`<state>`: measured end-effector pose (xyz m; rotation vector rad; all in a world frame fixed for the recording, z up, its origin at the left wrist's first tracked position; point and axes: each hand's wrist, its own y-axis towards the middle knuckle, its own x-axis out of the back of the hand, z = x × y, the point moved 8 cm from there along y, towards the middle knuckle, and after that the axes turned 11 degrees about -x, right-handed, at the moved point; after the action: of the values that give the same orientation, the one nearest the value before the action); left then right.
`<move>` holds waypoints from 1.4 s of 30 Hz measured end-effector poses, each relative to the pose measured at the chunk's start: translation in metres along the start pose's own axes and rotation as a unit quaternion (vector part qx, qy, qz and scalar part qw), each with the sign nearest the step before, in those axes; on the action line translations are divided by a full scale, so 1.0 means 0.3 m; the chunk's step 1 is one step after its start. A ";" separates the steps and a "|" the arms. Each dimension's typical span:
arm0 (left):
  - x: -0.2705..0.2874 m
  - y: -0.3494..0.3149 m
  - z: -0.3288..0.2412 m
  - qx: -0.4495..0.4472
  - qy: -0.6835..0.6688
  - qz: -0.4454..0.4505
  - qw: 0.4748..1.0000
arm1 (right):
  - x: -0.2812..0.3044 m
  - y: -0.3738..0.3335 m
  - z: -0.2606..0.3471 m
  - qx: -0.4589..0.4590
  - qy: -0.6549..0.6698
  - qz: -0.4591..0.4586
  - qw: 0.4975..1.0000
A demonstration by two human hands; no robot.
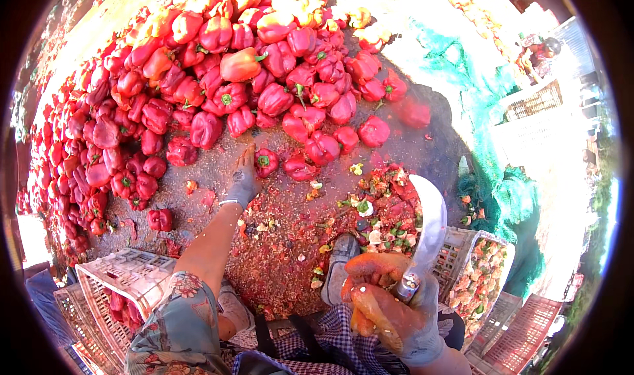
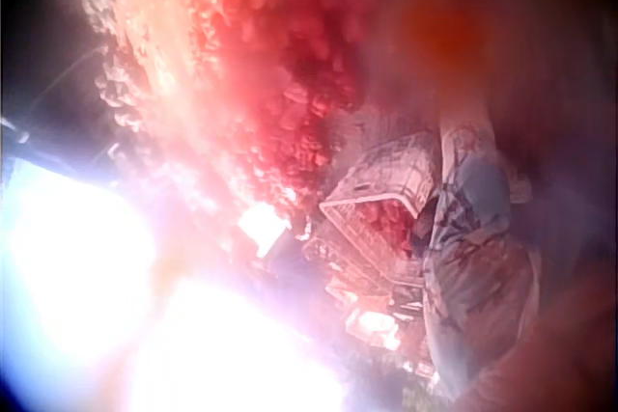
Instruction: The person cuts the stems and cores out of red bell peppers with a knife and places the cleaned pepper halves into a plastic crate.
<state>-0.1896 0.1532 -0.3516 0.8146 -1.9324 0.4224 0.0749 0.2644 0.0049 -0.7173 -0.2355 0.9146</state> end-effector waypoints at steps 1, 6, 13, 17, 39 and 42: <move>0.008 0.037 -0.059 0.025 -0.005 0.038 0.999 | 0.013 0.011 0.001 -0.001 0.018 -0.007 1.000; -0.058 0.054 0.005 0.040 -0.151 -0.045 0.987 | 0.014 0.044 -0.007 0.010 -0.036 -0.030 0.999; 0.093 -0.022 -0.136 0.133 -0.595 -0.081 0.789 | 0.018 0.053 0.005 0.046 -0.200 -0.084 0.975; 0.474 -0.043 -0.365 0.003 -0.578 -0.107 0.809 | -0.030 0.026 -0.005 0.216 -0.277 -0.060 0.934; 1.196 -0.498 -0.771 -0.143 -0.145 -0.300 0.932 | -0.291 -0.084 -0.118 0.607 -0.460 -0.096 0.641; 1.189 -0.500 -0.763 -0.133 -0.190 -0.313 0.921 | -0.304 -0.040 -0.120 0.566 -0.475 -0.073 0.669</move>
<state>-0.0499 0.0526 0.0638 1.3326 -1.8788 -0.4069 0.0448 0.1708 -0.0043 1.0068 -0.5494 0.9958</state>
